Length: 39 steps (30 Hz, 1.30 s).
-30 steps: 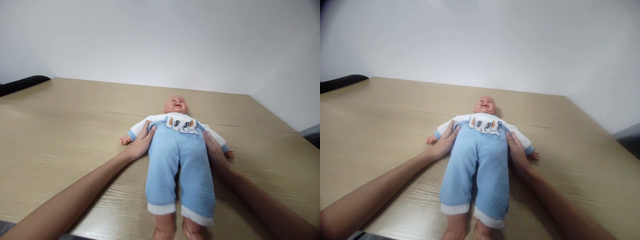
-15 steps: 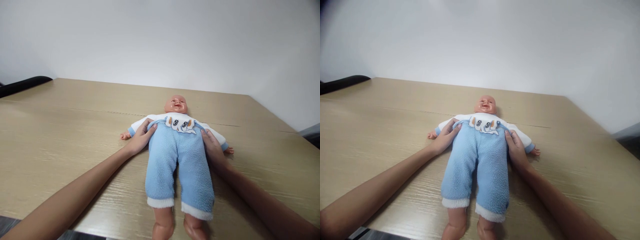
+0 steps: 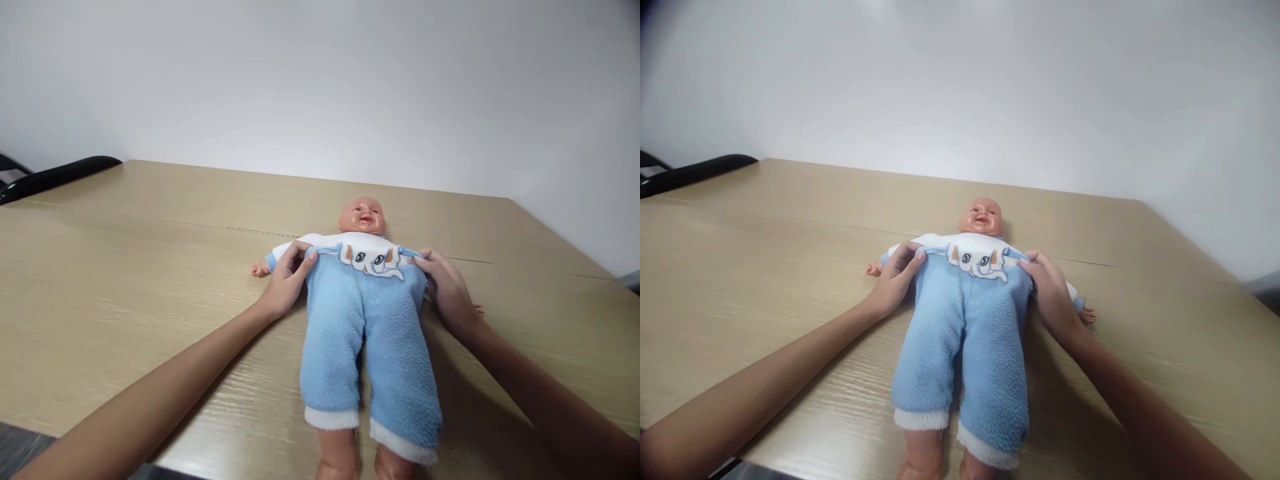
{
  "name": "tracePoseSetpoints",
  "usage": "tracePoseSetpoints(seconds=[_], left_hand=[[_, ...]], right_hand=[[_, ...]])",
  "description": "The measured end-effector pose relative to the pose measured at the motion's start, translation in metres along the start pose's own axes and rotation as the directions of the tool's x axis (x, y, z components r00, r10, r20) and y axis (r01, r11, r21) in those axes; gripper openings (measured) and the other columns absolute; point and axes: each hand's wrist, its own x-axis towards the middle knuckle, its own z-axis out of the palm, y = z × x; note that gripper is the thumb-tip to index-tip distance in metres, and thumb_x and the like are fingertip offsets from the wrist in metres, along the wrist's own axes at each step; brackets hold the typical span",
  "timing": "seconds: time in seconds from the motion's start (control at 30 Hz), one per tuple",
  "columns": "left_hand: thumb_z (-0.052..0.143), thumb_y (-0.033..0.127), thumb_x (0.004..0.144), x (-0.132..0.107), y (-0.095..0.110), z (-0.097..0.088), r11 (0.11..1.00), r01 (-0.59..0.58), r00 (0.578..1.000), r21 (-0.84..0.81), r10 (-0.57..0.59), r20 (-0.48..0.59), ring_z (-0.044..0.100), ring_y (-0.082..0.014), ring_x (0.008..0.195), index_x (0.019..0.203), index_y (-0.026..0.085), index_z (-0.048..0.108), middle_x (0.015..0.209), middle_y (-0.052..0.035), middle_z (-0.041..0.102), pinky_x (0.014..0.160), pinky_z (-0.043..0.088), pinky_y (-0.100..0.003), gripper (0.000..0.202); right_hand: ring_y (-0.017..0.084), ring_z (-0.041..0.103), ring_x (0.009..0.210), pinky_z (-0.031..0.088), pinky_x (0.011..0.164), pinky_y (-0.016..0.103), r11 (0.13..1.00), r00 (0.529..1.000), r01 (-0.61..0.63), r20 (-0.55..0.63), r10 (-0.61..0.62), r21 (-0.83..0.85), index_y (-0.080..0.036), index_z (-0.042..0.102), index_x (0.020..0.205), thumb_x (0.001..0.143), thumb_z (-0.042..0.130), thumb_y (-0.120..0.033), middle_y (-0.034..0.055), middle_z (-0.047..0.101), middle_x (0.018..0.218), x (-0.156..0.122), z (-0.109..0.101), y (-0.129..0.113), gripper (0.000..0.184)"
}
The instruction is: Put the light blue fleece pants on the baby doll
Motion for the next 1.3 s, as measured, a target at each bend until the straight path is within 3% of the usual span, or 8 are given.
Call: tracePoseSetpoints(seconds=[0.13, 0.23, 0.4, 0.6, 0.77, 1.0, 1.13, 1.3], left_hand=[[0.059, 0.055, 0.110, 0.000, -0.005, 0.002, 1.000, -0.001, 0.992, 0.013, 0.003, -0.125, 0.058, -0.0191, 0.098, 0.108, 0.022, 0.063, 0.100, -0.0016, 0.063, 0.091, 0.045, -0.031, 0.033], [0.060, 0.056, 0.110, -0.001, -0.005, 0.004, 0.999, -0.003, 0.987, 0.049, 0.011, -0.158, 0.060, -0.0197, 0.096, 0.109, 0.023, 0.063, 0.100, -0.0022, 0.064, 0.089, 0.046, -0.032, 0.034], [0.062, 0.053, 0.110, -0.005, 0.000, 0.005, 0.996, -0.015, 0.985, 0.090, 0.030, -0.171, 0.065, -0.0215, 0.104, 0.118, 0.024, 0.065, 0.109, -0.0044, 0.069, 0.095, 0.049, -0.034, 0.031], [0.059, 0.047, 0.112, -0.010, 0.004, 0.003, 0.954, -0.149, 0.964, 0.260, 0.199, -0.178, 0.063, -0.0225, 0.104, 0.121, 0.024, 0.067, 0.114, -0.0062, 0.070, 0.096, 0.050, -0.037, 0.025], [0.060, 0.043, 0.112, -0.010, 0.005, 0.002, 0.951, -0.186, 0.961, 0.248, 0.228, -0.153, 0.063, -0.0225, 0.102, 0.119, 0.024, 0.067, 0.111, -0.0060, 0.069, 0.093, 0.050, -0.036, 0.021], [0.057, 0.037, 0.113, -0.014, 0.014, 0.005, 0.940, -0.217, 0.953, 0.263, 0.262, -0.151, 0.059, -0.0197, 0.091, 0.112, 0.022, 0.065, 0.099, -0.0037, 0.065, 0.086, 0.048, -0.035, 0.017], [0.059, 0.036, 0.113, -0.017, 0.014, 0.007, 0.927, -0.242, 0.940, 0.285, 0.297, -0.167, 0.060, -0.0193, 0.089, 0.112, 0.023, 0.064, 0.098, -0.0032, 0.065, 0.086, 0.049, -0.035, 0.014], [0.056, 0.032, 0.112, -0.022, 0.015, 0.006, 0.823, -0.385, 0.869, 0.419, 0.475, -0.135, 0.062, -0.0264, 0.114, 0.119, 0.026, 0.065, 0.118, -0.0095, 0.066, 0.105, 0.048, -0.045, 0.013]], right_hand=[[0.019, 0.037, 0.062, 0.030, 0.060, 0.034, 0.998, 0.986, -0.016, 0.166, 0.007, 0.054, -0.027, 0.059, 0.088, 0.099, 0.065, -0.049, -0.0032, 0.045, 0.071, 0.024, 0.009, -0.026, 0.025], [0.023, 0.051, 0.071, 0.040, 0.068, 0.037, 0.965, 0.984, 0.120, 0.157, -0.084, -0.235, -0.027, 0.064, 0.090, 0.105, 0.052, -0.054, 0.0007, 0.058, 0.077, 0.042, 0.024, -0.046, 0.033], [0.034, 0.066, 0.111, 0.049, 0.098, 0.046, 0.517, 0.815, 0.578, 0.428, -0.390, -0.631, -0.025, 0.071, 0.102, 0.102, 0.064, -0.046, 0.0106, 0.075, 0.112, 0.066, 0.077, -0.077, 0.022], [0.030, 0.073, 0.089, 0.055, 0.088, 0.043, 0.496, 0.651, 0.686, 0.753, -0.094, -0.532, -0.026, 0.078, 0.092, 0.079, 0.080, -0.012, 0.0041, 0.079, 0.085, 0.110, 0.155, -0.078, 0.019], [0.019, 0.067, 0.074, 0.050, 0.079, 0.031, 0.492, 0.554, 0.744, 0.829, -0.077, -0.452, -0.025, 0.077, 0.082, 0.070, 0.081, 0.000, -0.0043, 0.074, 0.076, 0.130, 0.189, -0.070, 0.028], [0.026, 0.068, 0.090, 0.043, 0.076, 0.033, 0.386, 0.571, 0.794, 0.795, -0.204, -0.471, -0.024, 0.073, 0.111, 0.090, 0.073, -0.021, 0.0053, 0.079, 0.102, 0.121, 0.164, -0.075, 0.021], [0.025, 0.070, 0.092, 0.046, 0.078, 0.032, 0.506, 0.671, 0.705, 0.698, -0.249, -0.497, -0.025, 0.067, 0.118, 0.087, 0.064, -0.014, 0.0034, 0.079, 0.105, 0.122, 0.134, -0.075, 0.033], [0.022, 0.069, 0.095, 0.048, 0.083, 0.031, 0.610, 0.665, 0.678, 0.695, -0.273, -0.409, -0.022, 0.068, 0.117, 0.082, 0.058, -0.007, 0.0023, 0.078, 0.106, 0.119, 0.117, -0.067, 0.039]])
